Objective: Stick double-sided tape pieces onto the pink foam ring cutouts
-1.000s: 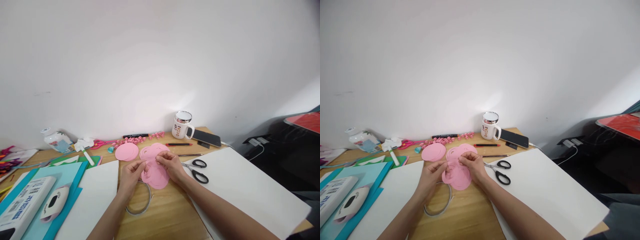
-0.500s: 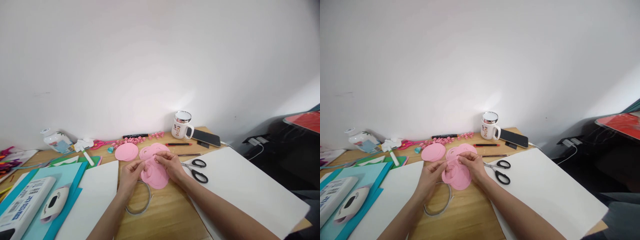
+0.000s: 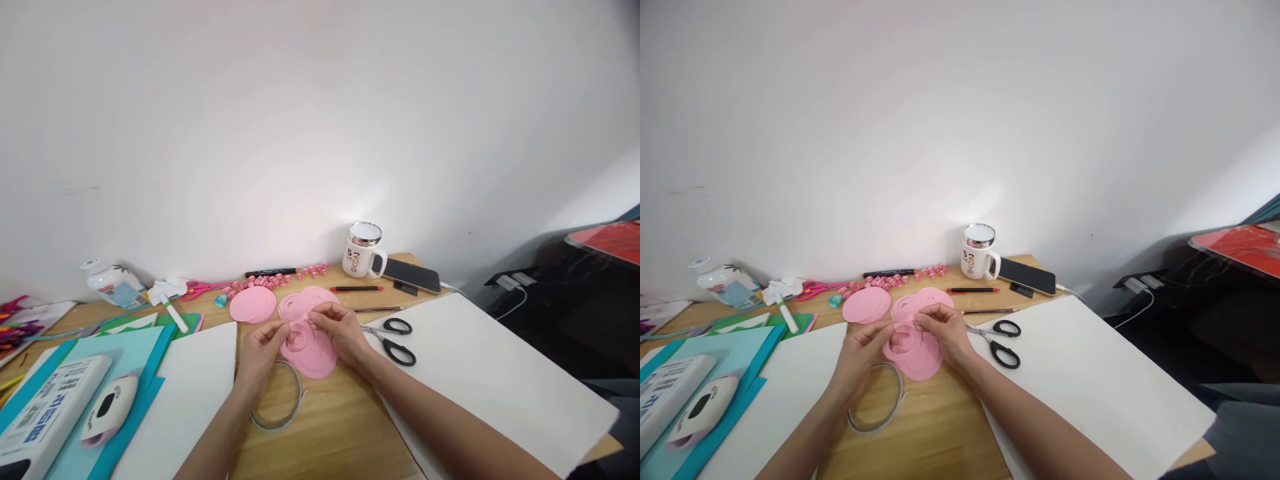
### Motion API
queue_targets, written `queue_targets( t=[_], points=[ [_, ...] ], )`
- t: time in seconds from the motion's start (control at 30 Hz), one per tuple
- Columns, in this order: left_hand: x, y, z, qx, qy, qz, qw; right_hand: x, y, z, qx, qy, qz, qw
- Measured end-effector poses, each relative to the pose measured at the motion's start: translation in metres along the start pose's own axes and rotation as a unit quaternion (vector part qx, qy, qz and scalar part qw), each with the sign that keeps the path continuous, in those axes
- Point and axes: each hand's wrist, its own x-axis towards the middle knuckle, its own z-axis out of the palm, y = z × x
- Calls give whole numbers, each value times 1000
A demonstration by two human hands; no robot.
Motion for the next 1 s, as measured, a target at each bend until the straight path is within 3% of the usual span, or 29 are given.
queue_targets(
  t=[0.37, 0.7, 1.0],
  points=[
    [-1, 3, 0, -11, -8, 0, 1000, 2, 1, -1, 19, 10, 16, 1000],
    [-1, 3, 1, -9, -15, -13, 1000, 1, 0, -1, -19, 22, -20, 999],
    [0, 0, 0, 7, -3, 2, 1000, 2, 2, -1, 8, 11, 9, 1000]
  ],
)
